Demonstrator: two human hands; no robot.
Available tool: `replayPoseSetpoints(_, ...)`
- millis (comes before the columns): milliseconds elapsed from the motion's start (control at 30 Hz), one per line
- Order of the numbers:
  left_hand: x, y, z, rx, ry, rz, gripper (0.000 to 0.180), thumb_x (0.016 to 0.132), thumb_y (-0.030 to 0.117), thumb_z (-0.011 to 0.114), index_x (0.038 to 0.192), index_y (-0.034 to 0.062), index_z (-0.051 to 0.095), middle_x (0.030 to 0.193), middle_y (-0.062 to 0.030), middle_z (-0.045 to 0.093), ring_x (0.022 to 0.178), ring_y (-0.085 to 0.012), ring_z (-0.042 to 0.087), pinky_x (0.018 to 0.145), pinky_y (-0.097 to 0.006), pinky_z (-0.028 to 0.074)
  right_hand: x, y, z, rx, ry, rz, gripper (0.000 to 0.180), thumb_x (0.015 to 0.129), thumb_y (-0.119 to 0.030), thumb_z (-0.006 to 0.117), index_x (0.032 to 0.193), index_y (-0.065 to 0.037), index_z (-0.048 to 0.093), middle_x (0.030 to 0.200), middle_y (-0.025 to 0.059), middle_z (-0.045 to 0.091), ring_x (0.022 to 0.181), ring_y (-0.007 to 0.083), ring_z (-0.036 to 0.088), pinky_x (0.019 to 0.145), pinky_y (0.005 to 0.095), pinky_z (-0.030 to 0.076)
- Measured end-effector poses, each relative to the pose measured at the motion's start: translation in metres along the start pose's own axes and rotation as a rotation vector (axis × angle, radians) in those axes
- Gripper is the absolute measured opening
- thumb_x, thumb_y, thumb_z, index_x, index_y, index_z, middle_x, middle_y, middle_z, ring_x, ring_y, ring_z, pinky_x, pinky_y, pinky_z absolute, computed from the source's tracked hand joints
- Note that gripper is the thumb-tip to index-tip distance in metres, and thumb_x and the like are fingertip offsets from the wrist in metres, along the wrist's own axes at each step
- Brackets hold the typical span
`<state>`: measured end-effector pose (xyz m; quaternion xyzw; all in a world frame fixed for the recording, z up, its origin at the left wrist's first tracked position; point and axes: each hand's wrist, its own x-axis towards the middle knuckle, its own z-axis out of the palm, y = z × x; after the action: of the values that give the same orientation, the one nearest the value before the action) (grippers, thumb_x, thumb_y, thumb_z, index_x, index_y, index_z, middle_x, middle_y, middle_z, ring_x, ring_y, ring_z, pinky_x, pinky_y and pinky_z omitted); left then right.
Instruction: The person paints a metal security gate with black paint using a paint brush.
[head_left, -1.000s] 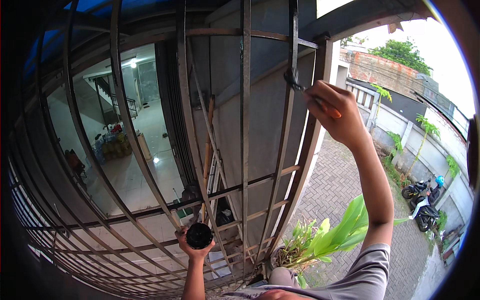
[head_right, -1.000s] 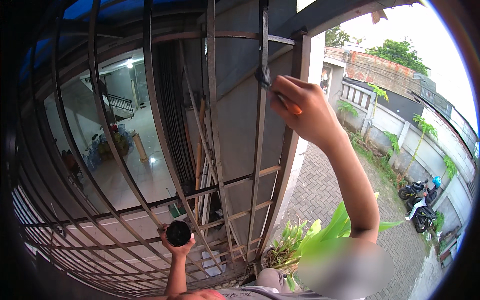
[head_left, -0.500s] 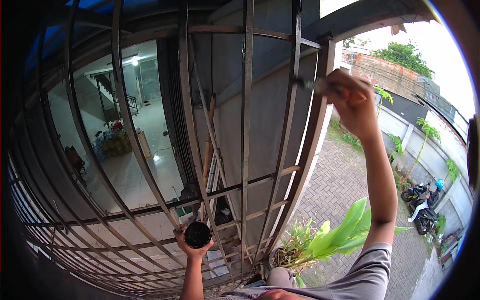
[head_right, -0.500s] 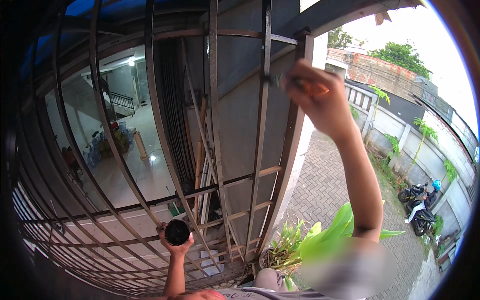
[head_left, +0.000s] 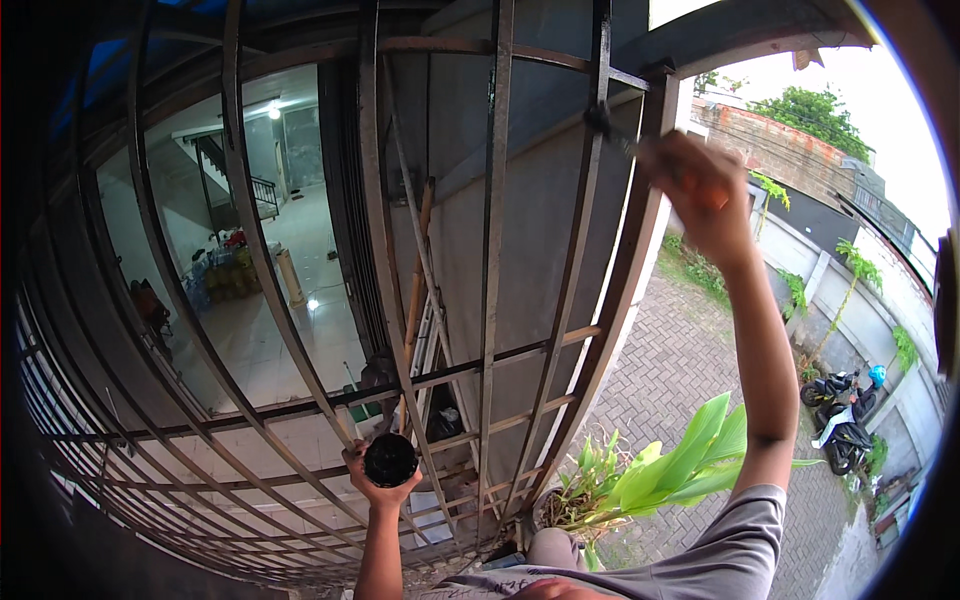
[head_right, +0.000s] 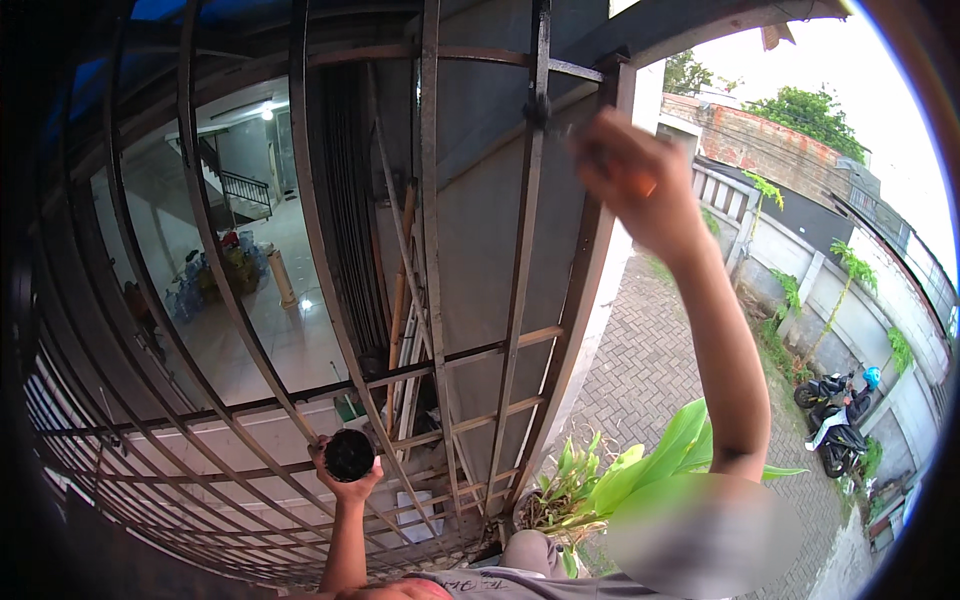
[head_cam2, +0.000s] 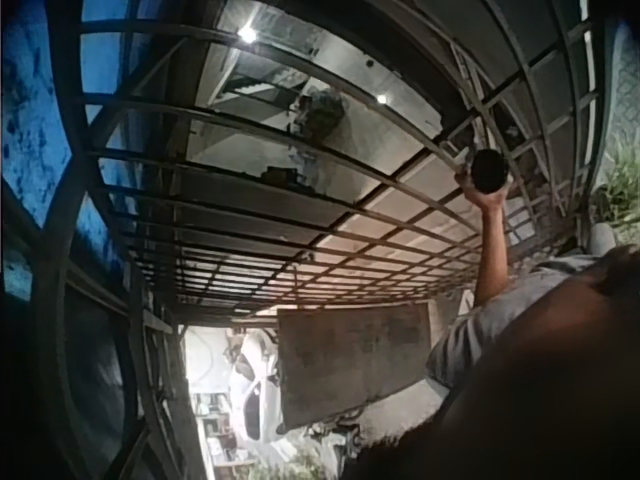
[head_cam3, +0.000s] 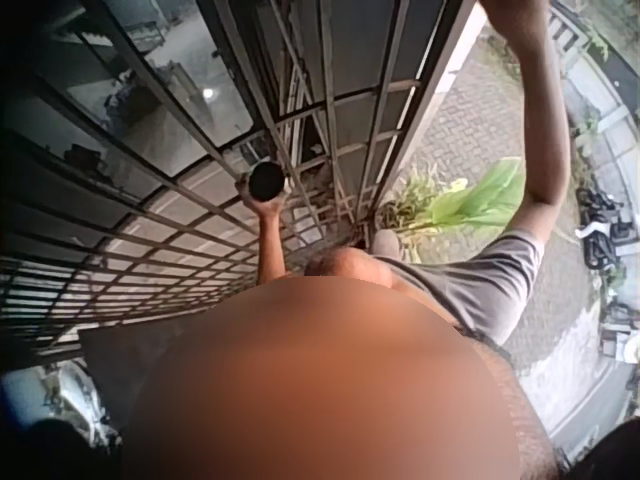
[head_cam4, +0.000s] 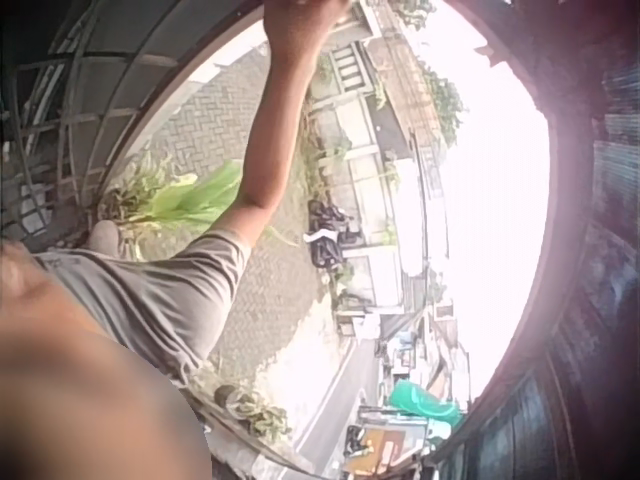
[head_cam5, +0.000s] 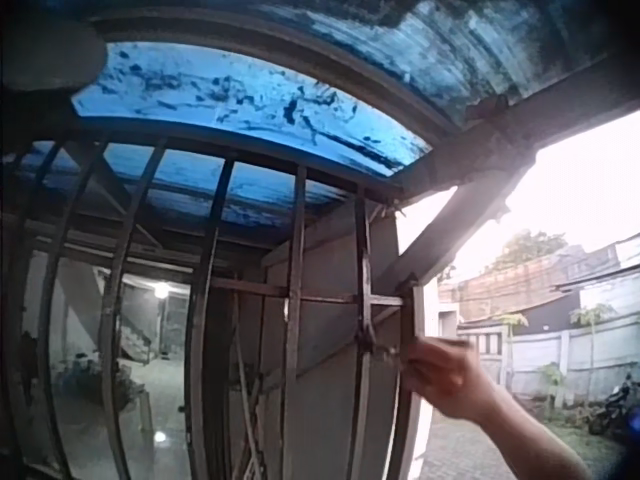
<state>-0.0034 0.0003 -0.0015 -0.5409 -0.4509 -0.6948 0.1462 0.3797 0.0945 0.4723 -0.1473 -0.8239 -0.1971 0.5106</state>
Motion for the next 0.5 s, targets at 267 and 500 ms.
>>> replayPoseSetpoints(267, 0.001, -0.002, -0.001, -0.02, -0.01, 0.028, 0.09, 0.064, 0.04, 0.089, 0.134, 0.0045, 0.043, 0.121, -0.0148, 0.054, 0.117, -0.0298, 0.055, 0.099, -0.043, 0.047, -0.009, -0.008, -0.002, -0.031, 0.1, -0.02, 0.007, 0.085, 0.0, 0.068, 0.09, -0.003, 0.066, 0.069, 0.0056, 0.056, 0.061, 0.011, 0.056, 0.054, 0.026, 0.042)
replayPoseSetpoints(500, -0.005, -0.003, 0.0, -0.06, 0.039, -0.012, 0.089, 0.065, 0.038, 0.089, 0.133, 0.0042, 0.043, 0.122, -0.0152, 0.055, 0.117, -0.0294, 0.054, 0.102, -0.043, 0.045, -0.051, -0.019, 0.031, 0.007, -0.343, -0.066, 0.015, 0.084, -0.003, 0.07, 0.091, -0.004, 0.056, 0.077, 0.0074, 0.056, 0.064, 0.0206, 0.06, 0.06, 0.0352, 0.05)
